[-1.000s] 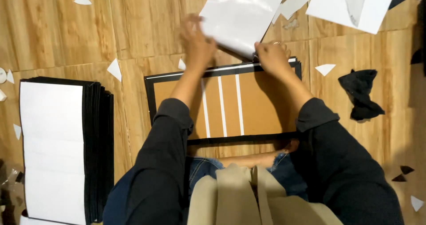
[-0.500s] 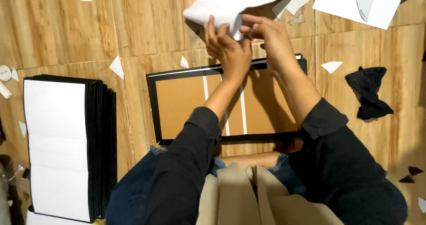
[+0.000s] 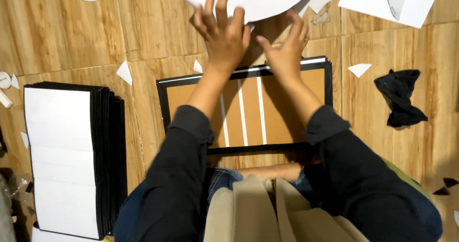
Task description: Applying white adhesive sheets to black boards and smoothing them with a tool
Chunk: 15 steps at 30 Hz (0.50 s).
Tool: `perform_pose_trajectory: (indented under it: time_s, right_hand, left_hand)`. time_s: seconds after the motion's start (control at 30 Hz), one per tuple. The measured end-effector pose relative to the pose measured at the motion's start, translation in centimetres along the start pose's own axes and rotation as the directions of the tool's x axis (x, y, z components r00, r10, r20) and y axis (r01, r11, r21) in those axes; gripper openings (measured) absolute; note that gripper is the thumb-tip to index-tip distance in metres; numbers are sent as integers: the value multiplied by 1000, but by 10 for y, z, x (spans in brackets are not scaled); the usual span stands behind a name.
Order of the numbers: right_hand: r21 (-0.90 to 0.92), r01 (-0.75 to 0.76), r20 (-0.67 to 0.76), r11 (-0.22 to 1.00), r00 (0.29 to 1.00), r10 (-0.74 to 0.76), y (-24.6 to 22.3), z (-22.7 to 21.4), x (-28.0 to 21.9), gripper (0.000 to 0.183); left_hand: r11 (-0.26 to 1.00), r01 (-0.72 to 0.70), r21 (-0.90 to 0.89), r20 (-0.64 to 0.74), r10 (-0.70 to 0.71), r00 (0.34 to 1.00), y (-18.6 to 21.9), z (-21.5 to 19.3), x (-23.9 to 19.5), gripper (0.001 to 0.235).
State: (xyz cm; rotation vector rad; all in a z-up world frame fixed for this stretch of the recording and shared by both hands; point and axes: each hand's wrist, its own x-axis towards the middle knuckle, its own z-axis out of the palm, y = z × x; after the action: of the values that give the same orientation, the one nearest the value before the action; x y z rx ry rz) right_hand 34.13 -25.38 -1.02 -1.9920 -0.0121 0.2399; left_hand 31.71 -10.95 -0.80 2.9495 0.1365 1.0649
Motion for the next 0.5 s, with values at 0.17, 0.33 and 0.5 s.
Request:
perform_pose_trajectory:
  time_s: [0.17,0.33,0.5]
  right_hand:
    - [-462,273,-286,844,855,-433,21,7,21,97]
    - [-132,113,-599,985,782,-169,54,-40,56,54]
    - [246,557,-738,793,638,-219,108,-94,100,50]
  left_hand:
    - [1000,10,-21,53,-8,999,14,-80,40,26]
    - [937,165,-307,150,-124,981,13,-158,57,19]
    - [923,82,-377,130,-35,991,3,-221,46,17]
